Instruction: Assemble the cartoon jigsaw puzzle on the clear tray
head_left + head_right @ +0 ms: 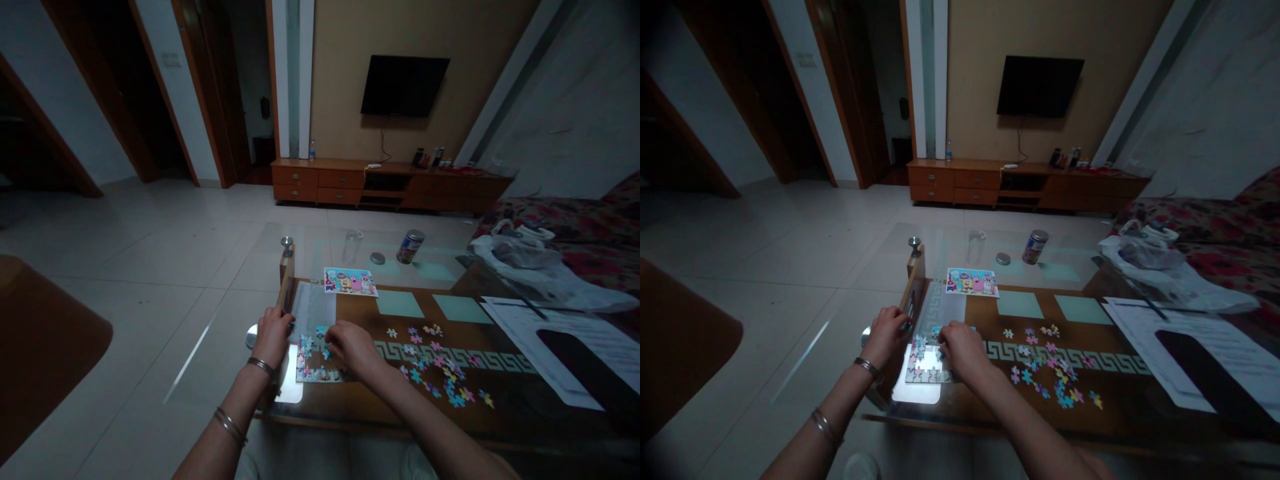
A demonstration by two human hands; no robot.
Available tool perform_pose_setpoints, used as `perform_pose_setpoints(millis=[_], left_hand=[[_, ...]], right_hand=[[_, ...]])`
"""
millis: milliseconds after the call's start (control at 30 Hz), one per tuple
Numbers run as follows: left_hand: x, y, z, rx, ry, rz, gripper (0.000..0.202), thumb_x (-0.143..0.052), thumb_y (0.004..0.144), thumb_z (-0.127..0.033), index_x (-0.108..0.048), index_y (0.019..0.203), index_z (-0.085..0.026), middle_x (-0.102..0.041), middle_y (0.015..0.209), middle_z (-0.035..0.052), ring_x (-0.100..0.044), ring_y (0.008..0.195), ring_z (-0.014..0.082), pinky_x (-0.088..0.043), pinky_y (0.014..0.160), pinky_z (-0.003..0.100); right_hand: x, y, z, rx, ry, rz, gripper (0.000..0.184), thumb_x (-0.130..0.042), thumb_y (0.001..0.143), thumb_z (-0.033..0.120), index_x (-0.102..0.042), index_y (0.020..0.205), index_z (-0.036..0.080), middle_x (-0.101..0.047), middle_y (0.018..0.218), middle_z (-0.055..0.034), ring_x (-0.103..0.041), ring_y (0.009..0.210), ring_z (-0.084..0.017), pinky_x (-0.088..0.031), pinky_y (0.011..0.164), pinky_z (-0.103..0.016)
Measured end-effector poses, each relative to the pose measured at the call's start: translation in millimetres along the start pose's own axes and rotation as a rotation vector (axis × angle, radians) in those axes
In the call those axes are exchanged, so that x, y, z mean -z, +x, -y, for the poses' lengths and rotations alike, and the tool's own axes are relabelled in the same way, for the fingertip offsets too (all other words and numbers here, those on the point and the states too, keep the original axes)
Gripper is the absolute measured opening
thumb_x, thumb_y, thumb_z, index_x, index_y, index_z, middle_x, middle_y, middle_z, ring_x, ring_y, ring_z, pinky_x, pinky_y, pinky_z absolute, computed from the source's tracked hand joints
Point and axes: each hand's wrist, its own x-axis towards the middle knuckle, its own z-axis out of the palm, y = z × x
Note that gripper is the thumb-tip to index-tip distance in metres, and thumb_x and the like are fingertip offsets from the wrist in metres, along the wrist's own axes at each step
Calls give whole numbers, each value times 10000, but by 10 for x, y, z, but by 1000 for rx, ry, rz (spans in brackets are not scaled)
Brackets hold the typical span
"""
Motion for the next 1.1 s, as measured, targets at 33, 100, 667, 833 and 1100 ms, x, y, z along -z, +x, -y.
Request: perform_pose_setpoints(millis=[33, 100, 667, 833, 1100], left_hand=[[3, 41, 8, -11, -10, 12, 226, -528, 789, -123, -653, 942, -231, -560, 1017, 34, -456, 1024, 205, -329, 820, 285], [14, 106, 21, -18, -22, 22, 199, -539, 773, -113, -650, 897, -224, -568, 1011, 32, -462, 1021, 203, -330, 823, 283], [4, 172, 65, 137, -366, -16, 118, -583, 735, -120, -681, 775, -171, -682, 854, 44, -612, 832, 173, -423, 761, 258], [-15, 217, 54, 165, -532, 20, 122, -581, 758, -181, -693, 800, -157, -725, 834, 49, -648, 838, 181, -464, 772, 268], [-42, 239, -10, 157, -682, 71, 163, -574, 722, -165, -689, 829, -125, -723, 839, 73, -649, 821, 190, -485, 758, 298]], right_hand=[[-1, 7, -14, -3, 6, -12, 192, -591, 772, 111, -709, 900, 191, -687, 940, -74, -613, 896, -206, -386, 721, -266], [-7, 21, -37, -5, 7, -33, 188, -585, 773, 101, -710, 884, 188, -685, 928, -76, -612, 886, -205, -384, 716, -269], [114, 52, -105, -14, 14, -56, 151, -548, 819, 137, -694, 846, 164, -679, 906, -79, -607, 860, -197, -384, 705, -260], [110, 59, -77, -26, 33, -44, 162, -543, 821, 142, -700, 851, 168, -678, 901, -84, -609, 854, -201, -387, 703, -266], [10, 91, -85, 2, 106, -103, 153, -558, 805, 130, -700, 821, 184, -683, 872, -76, -611, 839, -195, -402, 716, -280]])
